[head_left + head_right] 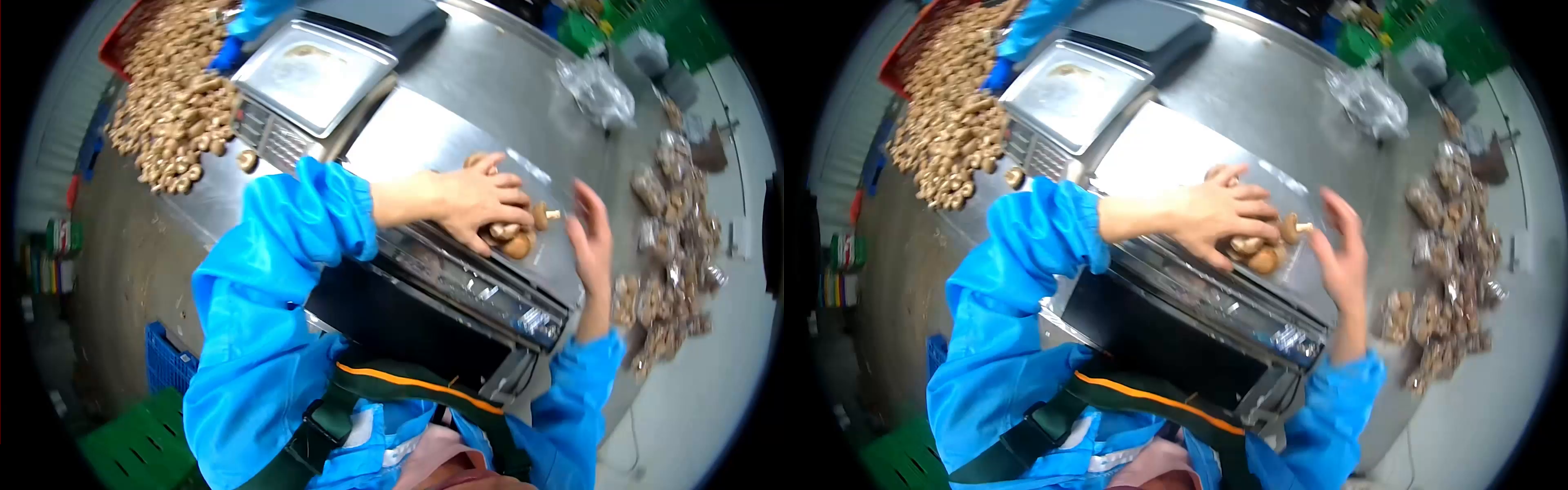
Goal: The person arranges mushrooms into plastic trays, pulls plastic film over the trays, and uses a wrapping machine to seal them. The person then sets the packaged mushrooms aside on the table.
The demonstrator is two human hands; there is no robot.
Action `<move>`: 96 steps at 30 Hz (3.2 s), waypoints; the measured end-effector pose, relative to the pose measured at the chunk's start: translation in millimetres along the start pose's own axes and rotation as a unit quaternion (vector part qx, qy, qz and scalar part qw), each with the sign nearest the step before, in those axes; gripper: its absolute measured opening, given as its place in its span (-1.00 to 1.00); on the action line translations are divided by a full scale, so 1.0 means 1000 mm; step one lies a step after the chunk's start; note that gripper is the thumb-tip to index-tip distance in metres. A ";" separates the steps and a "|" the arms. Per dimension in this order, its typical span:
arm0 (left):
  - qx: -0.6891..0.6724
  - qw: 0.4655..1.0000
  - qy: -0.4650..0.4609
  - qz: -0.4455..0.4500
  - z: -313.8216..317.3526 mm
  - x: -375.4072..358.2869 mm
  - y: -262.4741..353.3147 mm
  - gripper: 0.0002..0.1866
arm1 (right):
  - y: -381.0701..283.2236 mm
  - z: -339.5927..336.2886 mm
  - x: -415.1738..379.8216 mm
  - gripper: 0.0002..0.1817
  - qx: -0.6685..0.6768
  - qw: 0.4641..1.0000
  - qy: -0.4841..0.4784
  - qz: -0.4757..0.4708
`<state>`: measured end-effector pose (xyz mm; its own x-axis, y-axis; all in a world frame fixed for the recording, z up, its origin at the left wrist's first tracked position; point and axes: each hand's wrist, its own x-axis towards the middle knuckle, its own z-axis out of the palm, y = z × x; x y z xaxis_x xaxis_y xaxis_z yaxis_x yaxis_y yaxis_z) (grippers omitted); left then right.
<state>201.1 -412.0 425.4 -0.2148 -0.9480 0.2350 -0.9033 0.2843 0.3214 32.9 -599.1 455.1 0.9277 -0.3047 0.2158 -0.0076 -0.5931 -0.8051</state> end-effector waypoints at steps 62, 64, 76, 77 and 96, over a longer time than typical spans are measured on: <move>-0.567 0.766 -0.078 -0.293 -0.012 -0.010 -0.038 -0.19 | 0.043 -0.002 -0.017 -0.53 0.253 0.898 -0.096 0.347; -0.588 0.753 -0.080 -0.285 -0.017 -0.022 -0.028 -0.13 | 0.034 -0.001 -0.029 -0.44 0.314 0.877 -0.103 0.348; -0.708 0.655 -0.119 -0.237 0.014 -0.165 0.107 -0.28 | -0.053 0.055 -0.197 -0.24 0.347 0.839 -0.181 0.378; -0.709 0.637 -0.111 -0.281 0.042 -0.179 0.102 -0.40 | -0.044 0.071 -0.205 -0.35 0.326 0.851 -0.145 0.385; -0.685 0.276 0.215 -0.639 0.113 -0.285 0.222 -0.71 | 0.016 0.170 -0.456 -0.67 0.383 0.705 0.213 0.558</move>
<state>19.6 -94.6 326.2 0.2833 -0.3795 -0.8807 0.9123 -0.1766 0.3695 -327.1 -343.5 249.7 0.3067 -0.5560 -0.7725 -0.2893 0.7188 -0.6322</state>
